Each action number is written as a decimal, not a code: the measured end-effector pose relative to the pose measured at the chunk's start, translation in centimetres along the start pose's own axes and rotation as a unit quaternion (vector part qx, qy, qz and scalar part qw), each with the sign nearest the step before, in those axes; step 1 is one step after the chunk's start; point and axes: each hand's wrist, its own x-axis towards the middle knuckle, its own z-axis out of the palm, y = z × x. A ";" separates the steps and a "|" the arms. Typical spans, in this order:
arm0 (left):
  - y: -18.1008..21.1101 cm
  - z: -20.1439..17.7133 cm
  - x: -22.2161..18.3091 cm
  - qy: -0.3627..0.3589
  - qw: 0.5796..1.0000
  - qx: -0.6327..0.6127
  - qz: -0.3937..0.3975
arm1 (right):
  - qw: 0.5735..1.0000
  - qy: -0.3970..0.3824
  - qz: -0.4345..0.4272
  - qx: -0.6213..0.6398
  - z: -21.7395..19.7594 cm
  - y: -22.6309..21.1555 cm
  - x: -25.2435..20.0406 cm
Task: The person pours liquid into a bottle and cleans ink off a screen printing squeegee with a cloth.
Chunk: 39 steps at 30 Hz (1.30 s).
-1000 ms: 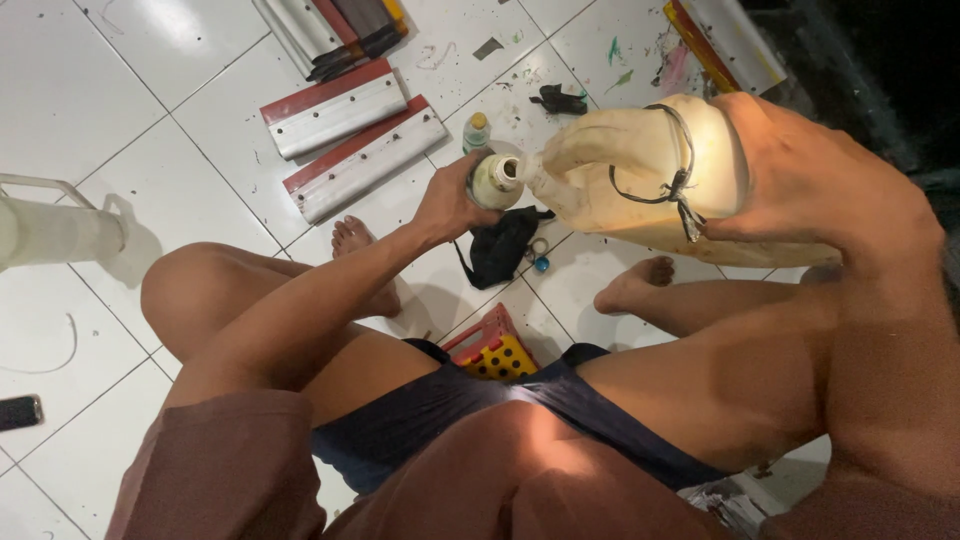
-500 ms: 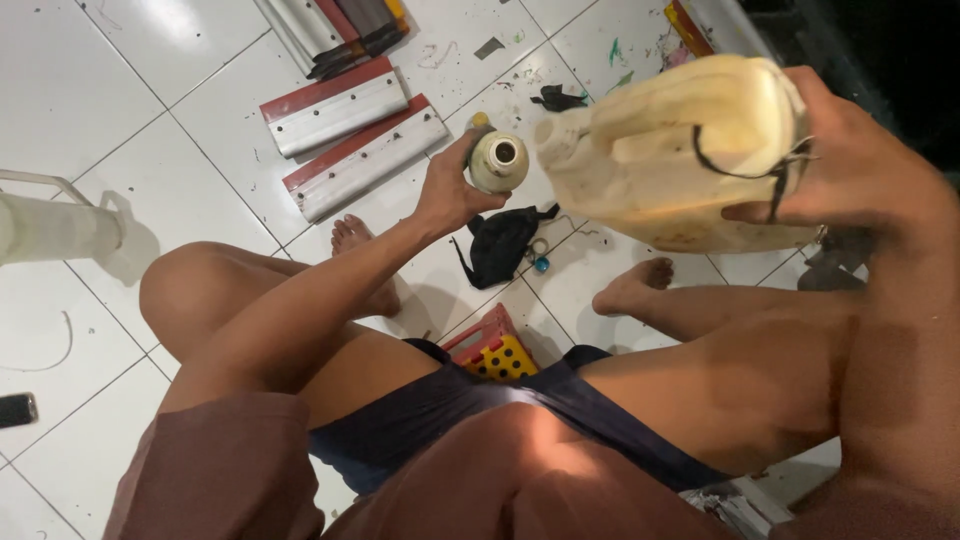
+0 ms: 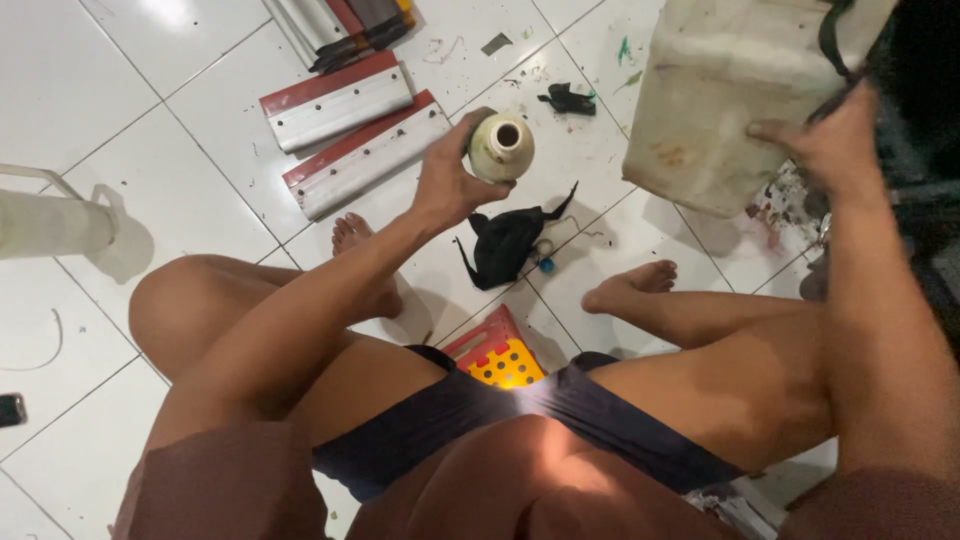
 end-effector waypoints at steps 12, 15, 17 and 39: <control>5.6 -7.8 4.2 0.039 0.996 0.057 0.051 | 0.927 0.171 0.331 -0.038 12.8 12.8 1.2; 7.2 -9.2 4.8 0.054 0.993 0.088 0.062 | 0.899 0.155 0.410 0.006 16.9 16.6 1.6; 7.5 -9.5 4.9 0.060 0.994 0.072 0.058 | 0.888 0.173 0.427 0.008 20.0 19.1 1.0; 9.1 -9.1 4.5 0.040 0.994 0.048 0.092 | 0.885 0.184 0.377 -0.201 32.3 17.8 -13.4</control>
